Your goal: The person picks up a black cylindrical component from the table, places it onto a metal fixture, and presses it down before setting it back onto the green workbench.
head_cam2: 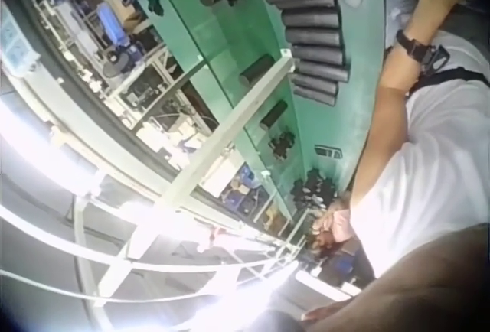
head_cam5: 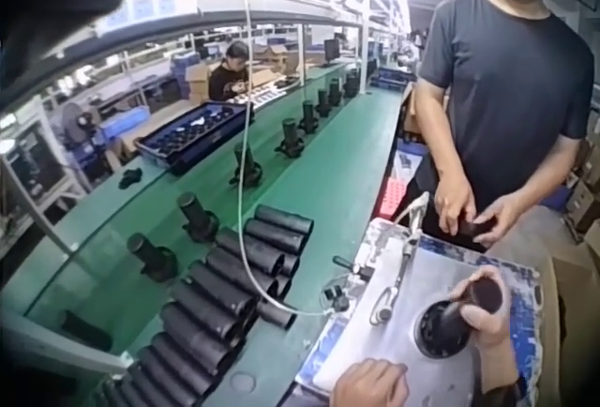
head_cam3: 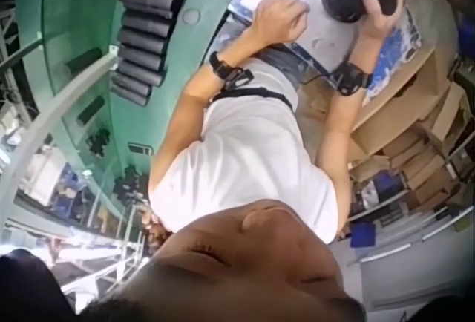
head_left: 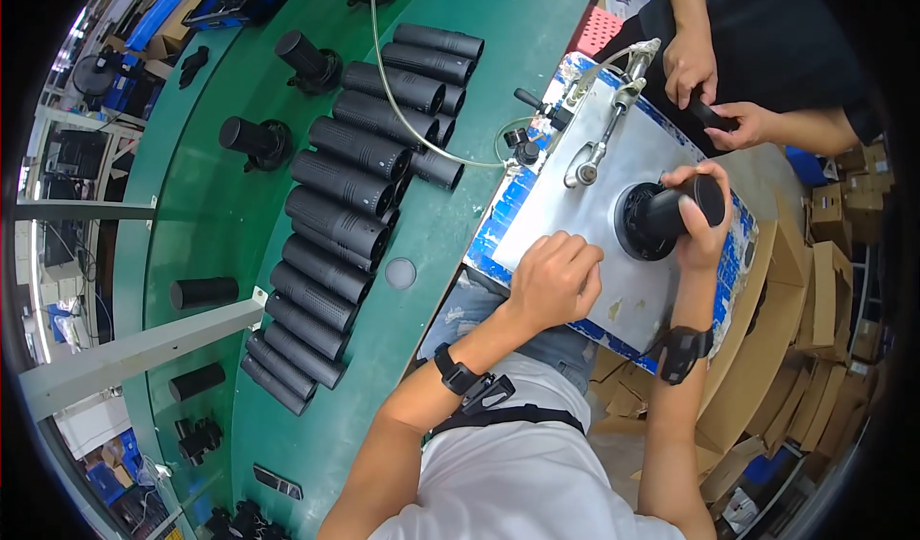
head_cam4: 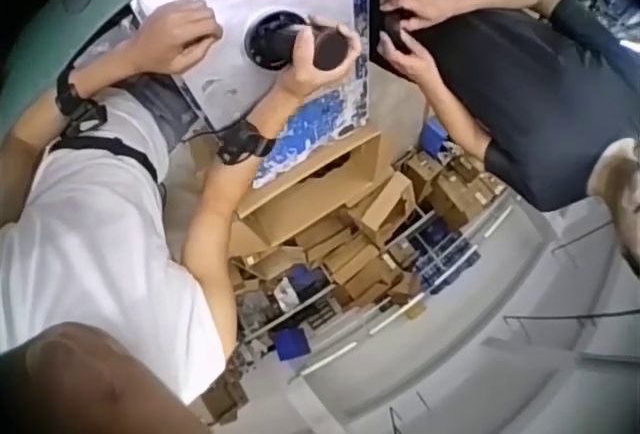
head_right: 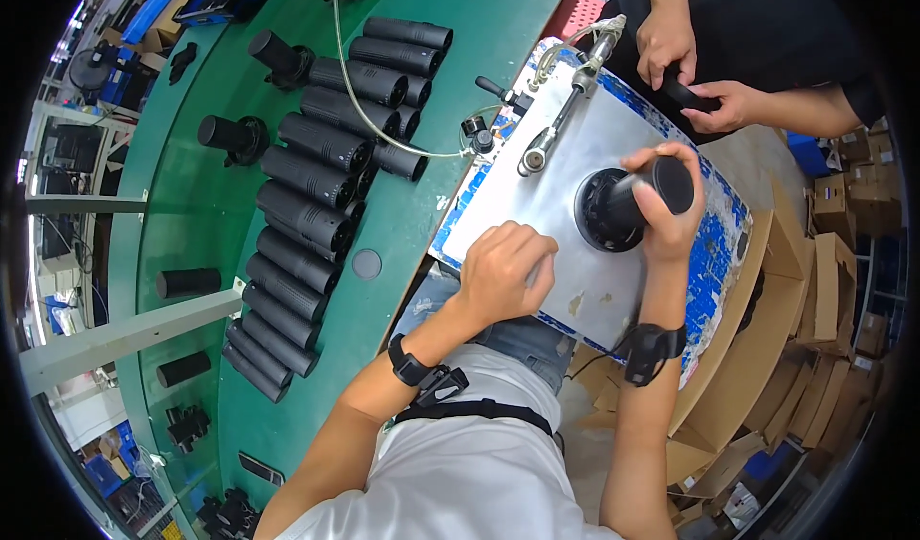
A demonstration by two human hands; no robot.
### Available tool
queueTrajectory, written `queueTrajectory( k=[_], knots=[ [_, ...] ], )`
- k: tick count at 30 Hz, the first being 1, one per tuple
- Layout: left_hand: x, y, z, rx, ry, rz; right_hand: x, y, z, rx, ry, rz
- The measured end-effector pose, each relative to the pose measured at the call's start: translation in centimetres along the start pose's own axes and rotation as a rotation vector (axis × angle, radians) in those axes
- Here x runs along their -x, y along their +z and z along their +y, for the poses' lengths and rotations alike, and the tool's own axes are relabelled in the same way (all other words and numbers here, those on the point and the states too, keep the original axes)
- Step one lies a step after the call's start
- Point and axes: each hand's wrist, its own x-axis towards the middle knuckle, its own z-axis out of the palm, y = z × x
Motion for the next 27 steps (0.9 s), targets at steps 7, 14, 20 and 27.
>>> queueTrajectory(
  k=[7,14,20,27],
  knots=[
    [-0.3,-0.4,-0.1,-0.006,-0.004,-0.015,2.4,2.9,0.8,0.346,-0.203,0.223],
    [-0.9,-1.6,-0.1,0.23,-0.069,-0.164,0.5,-0.2,1.2,0.035,-0.091,-0.103],
    [-5.5,-5.0,-2.3,0.42,-0.248,-0.1,-0.1,-1.1,1.2,-0.072,-0.017,-0.245],
    [-9.3,-5.7,-4.9,0.324,-0.182,-0.065,2.3,1.7,1.6,0.117,-0.202,0.205]
  ],
)
